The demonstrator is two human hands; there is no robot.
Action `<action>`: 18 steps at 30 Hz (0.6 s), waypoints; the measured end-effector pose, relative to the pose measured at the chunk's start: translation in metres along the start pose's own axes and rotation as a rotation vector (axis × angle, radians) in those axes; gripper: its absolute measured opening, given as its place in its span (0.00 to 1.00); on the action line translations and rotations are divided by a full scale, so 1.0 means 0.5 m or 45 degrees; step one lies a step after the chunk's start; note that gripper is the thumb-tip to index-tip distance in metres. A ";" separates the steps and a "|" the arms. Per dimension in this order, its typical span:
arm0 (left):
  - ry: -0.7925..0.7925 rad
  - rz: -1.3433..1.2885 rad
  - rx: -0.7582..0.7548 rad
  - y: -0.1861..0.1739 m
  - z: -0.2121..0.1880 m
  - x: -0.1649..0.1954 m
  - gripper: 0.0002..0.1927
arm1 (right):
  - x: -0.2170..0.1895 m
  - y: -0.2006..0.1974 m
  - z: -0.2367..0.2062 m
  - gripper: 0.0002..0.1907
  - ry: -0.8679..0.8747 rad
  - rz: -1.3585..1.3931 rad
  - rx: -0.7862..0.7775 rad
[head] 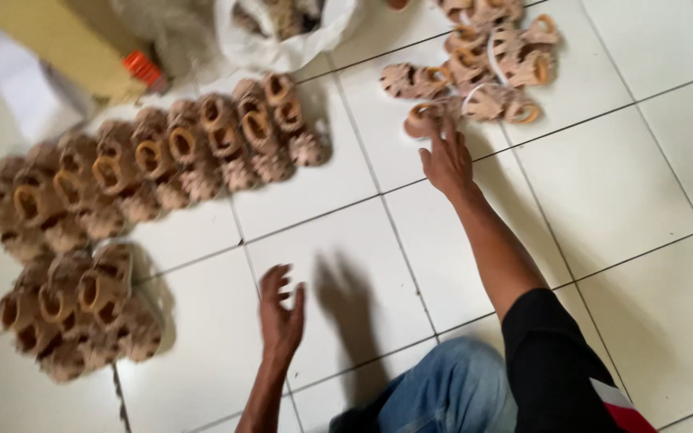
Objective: The person sits on the workshop floor among many pairs of small children's sandals. They pick up sandals, turn them over and pair them, then apply glue from a squeeze bottle onto a white sandal and press decorative flower appliqués onto it by hand.
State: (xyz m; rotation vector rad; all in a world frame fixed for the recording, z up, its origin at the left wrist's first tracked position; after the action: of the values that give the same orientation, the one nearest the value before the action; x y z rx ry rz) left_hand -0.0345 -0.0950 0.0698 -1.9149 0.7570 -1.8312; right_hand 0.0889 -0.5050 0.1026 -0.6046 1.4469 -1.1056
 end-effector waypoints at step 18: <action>-0.416 -1.383 -0.752 0.511 0.215 0.266 0.28 | 0.393 -0.045 -0.002 0.22 0.783 1.167 0.292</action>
State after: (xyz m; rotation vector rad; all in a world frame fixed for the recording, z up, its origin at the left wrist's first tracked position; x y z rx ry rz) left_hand 0.0426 -0.3865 0.0095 -3.3581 0.0850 -1.7770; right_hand 0.0420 -0.6835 0.0309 0.5945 1.7843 -0.6939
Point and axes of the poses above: each hand's wrist, its own z-axis towards the middle knuckle, its own y-axis out of the palm, x = y × z, the point moved 7 cm from there along z, towards the middle knuckle, and after that the axes turned 9 degrees about z, right-handed, at the moved point
